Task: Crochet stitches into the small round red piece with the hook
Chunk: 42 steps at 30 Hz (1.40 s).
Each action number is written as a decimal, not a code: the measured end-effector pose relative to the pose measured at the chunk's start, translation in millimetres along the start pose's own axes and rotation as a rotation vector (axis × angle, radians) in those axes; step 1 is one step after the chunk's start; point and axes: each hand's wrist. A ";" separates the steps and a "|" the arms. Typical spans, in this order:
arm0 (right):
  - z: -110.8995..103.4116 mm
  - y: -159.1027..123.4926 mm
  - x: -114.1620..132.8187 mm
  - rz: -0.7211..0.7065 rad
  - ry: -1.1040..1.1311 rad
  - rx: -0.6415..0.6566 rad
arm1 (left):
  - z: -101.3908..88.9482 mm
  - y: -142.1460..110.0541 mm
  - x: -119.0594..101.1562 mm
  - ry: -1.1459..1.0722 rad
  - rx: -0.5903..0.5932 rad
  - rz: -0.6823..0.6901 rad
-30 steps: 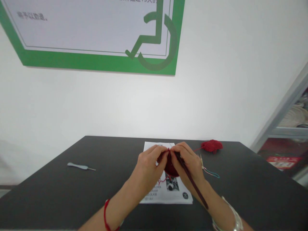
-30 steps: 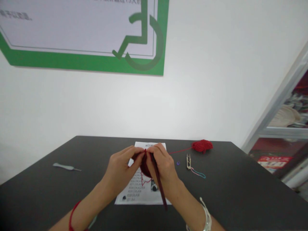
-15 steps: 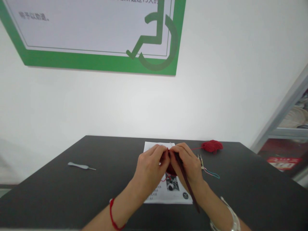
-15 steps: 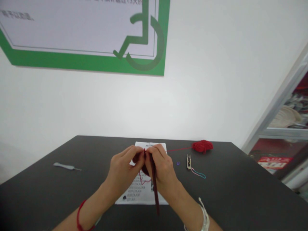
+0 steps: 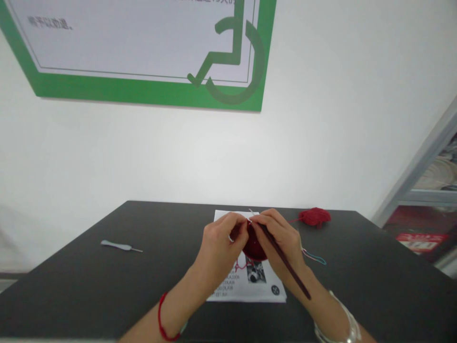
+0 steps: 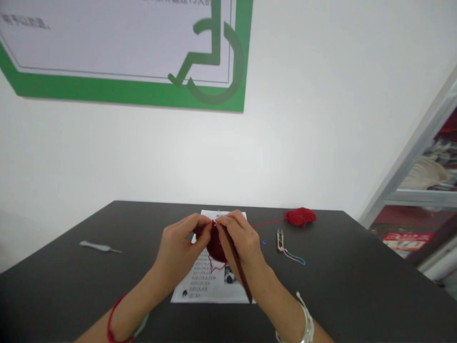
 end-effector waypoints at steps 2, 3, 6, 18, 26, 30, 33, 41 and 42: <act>-0.4 0.3 -0.9 -0.021 0.005 0.024 | -0.8 -0.7 0.1 0.030 0.003 0.044; -0.4 0.5 -1.3 -0.023 0.012 0.030 | -0.9 -0.9 0.5 0.048 0.001 0.066; -0.9 1.0 -1.7 -0.030 0.020 0.037 | -0.2 -1.4 2.5 0.118 -0.010 0.138; -0.6 2.4 8.6 -0.096 -0.094 -0.004 | 2.2 0.4 -1.0 -0.025 0.011 -0.001; 4.3 -6.1 0.3 -0.028 -0.050 -0.064 | 3.1 2.8 2.1 -0.433 0.177 -0.352; 2.7 -5.8 -3.1 -0.038 -0.048 -0.006 | -2.1 3.3 2.3 -0.252 0.160 -0.205; 0.6 -4.8 -3.5 -0.052 -0.060 0.023 | -4.1 4.6 1.6 -0.177 0.165 -0.149; -0.5 -3.6 -1.4 -0.078 -0.090 0.023 | -5.2 3.9 -0.4 -0.094 0.154 -0.105; -0.2 -3.2 -1.0 -0.086 -0.089 0.020 | -5.4 4.1 -0.8 -0.084 0.163 -0.104</act>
Point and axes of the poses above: each hand's wrist, its own y-axis towards the middle knuckle, its own z-axis out of the palm, x = y × z
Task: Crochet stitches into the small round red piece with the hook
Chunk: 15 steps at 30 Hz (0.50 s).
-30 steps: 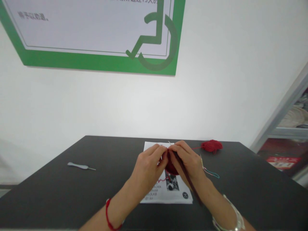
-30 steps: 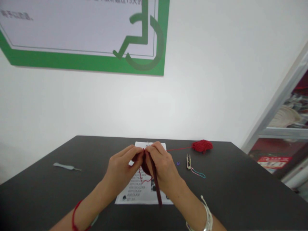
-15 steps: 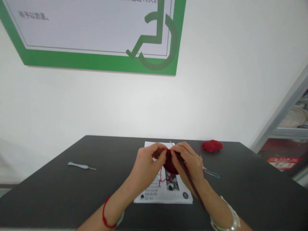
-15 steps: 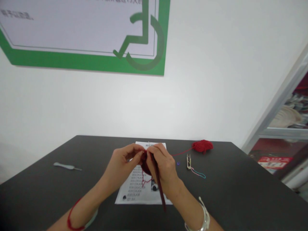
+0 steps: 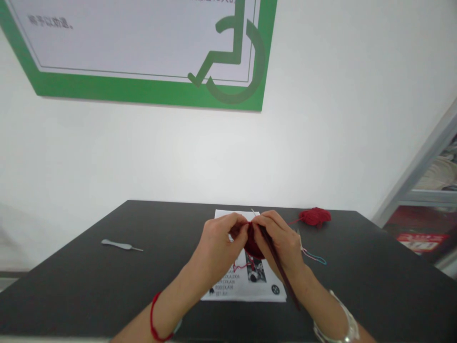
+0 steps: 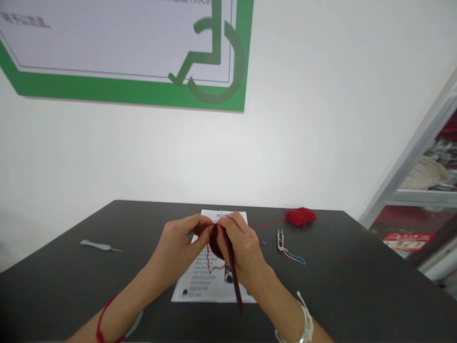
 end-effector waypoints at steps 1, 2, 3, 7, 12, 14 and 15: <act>0.2 0.4 0.3 -0.006 0.003 0.001 | -0.3 0.3 -0.3 0.008 0.004 -0.005; 0.2 0.7 0.5 -0.012 0.006 0.006 | -0.6 0.6 -0.6 0.015 0.010 -0.014; 0.3 0.8 0.5 -0.015 0.011 0.017 | -0.9 1.0 -0.7 0.020 0.020 -0.024; 0.1 -0.3 -1.2 -0.018 0.033 0.058 | -2.1 2.5 0.5 0.008 0.063 -0.058; 1.4 -3.2 -3.0 -0.034 0.030 0.057 | -0.4 2.7 1.9 -0.064 0.076 -0.107; 3.5 -5.3 -2.1 -0.055 0.015 0.004 | 2.5 2.0 1.0 -0.117 0.049 -0.160; 5.0 -6.6 -1.3 -0.062 0.005 -0.033 | 4.4 1.7 0.2 -0.155 0.029 -0.192</act>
Point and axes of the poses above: each hand's wrist, its own y-axis towards the middle knuckle, its own z-axis out of the palm, x = y × z
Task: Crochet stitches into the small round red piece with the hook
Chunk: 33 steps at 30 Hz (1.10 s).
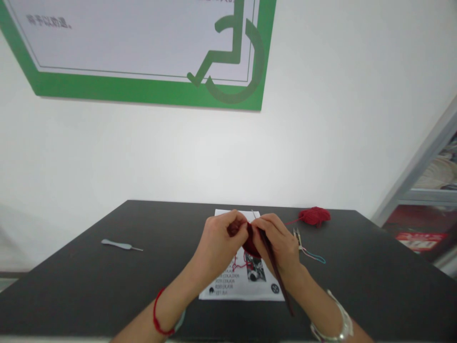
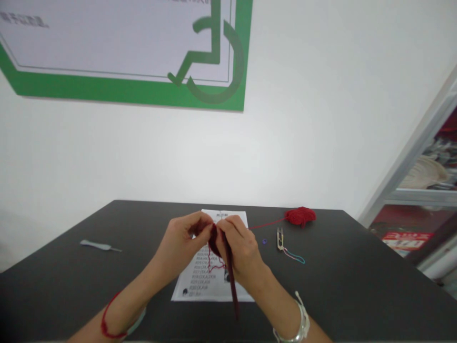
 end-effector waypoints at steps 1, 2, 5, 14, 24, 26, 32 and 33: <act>1.8 -1.4 1.0 0.000 -0.009 -0.037 | 2.2 -0.3 -0.4 -0.054 -0.019 -0.035; 3.8 -2.7 1.9 0.014 -0.014 -0.074 | 4.5 -0.4 -0.7 -0.124 -0.028 -0.076; 10.1 -6.3 3.0 0.128 0.036 -0.162 | 10.5 -0.1 -0.3 -0.397 -0.001 -0.225; 11.3 -13.6 -11.7 0.180 0.091 -0.064 | 12.7 -1.5 17.1 -0.148 -0.032 -0.136; 21.9 -39.3 -20.4 0.222 0.057 0.039 | 23.8 -5.4 36.3 -0.038 0.017 -0.138; 25.2 -46.5 -26.6 0.266 0.092 0.062 | 25.2 -5.8 43.8 -0.091 0.038 -0.177; 18.2 -90.4 -54.6 0.425 0.136 0.311 | 22.9 -8.5 80.1 -0.268 0.164 -0.322; 15.2 -97.9 -58.2 0.414 0.130 0.386 | 23.3 -9.3 86.0 -0.295 0.181 -0.342</act>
Point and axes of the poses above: each hand's wrist, its own y-axis towards the middle knuckle, its own z-axis out of the palm, x = y × z
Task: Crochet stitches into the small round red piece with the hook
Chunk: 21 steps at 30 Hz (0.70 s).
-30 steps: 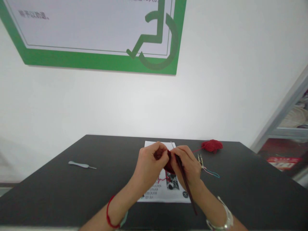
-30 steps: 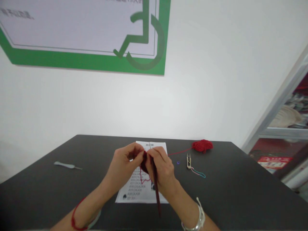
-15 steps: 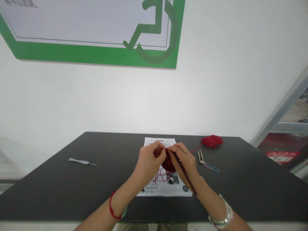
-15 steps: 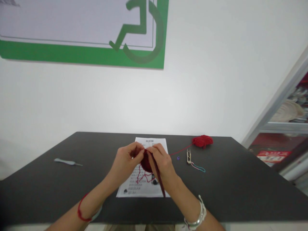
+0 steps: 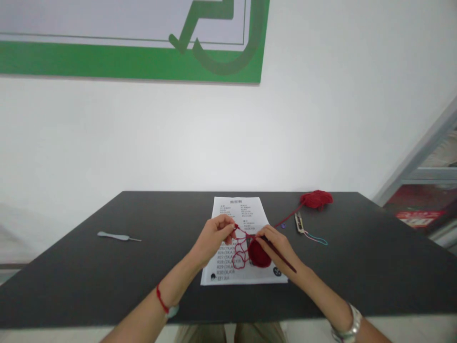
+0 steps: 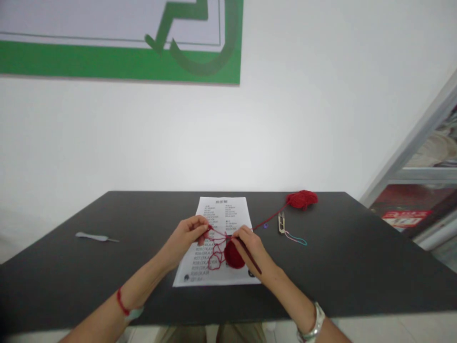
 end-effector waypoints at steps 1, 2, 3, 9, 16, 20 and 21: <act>-1.2 -5.3 -5.0 -0.005 -0.036 0.050 | -0.5 1.1 5.2 -0.019 0.015 -0.015; -2.7 -9.2 -8.7 -0.017 -0.084 0.107 | -0.3 2.2 9.9 -0.032 0.029 -0.027; -4.4 -11.5 -11.2 -0.037 -0.145 0.150 | 0.7 3.3 14.0 -0.038 0.042 -0.037; -19.5 -4.3 -15.2 -0.167 -0.405 0.390 | 8.7 11.0 26.5 0.004 0.051 -0.025; -46.1 13.9 -3.9 -0.145 -0.379 0.374 | 14.6 9.0 23.8 0.140 -0.003 0.054; -31.3 27.2 21.1 -0.084 -0.309 0.115 | 21.2 4.9 16.6 0.211 -0.050 0.106; -23.9 28.6 26.2 -0.110 -0.346 0.085 | 22.7 4.0 15.1 0.224 -0.056 0.117</act>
Point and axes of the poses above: each hand's wrist, its own y-axis towards the middle knuckle, its own z-axis out of the palm, x = y × z
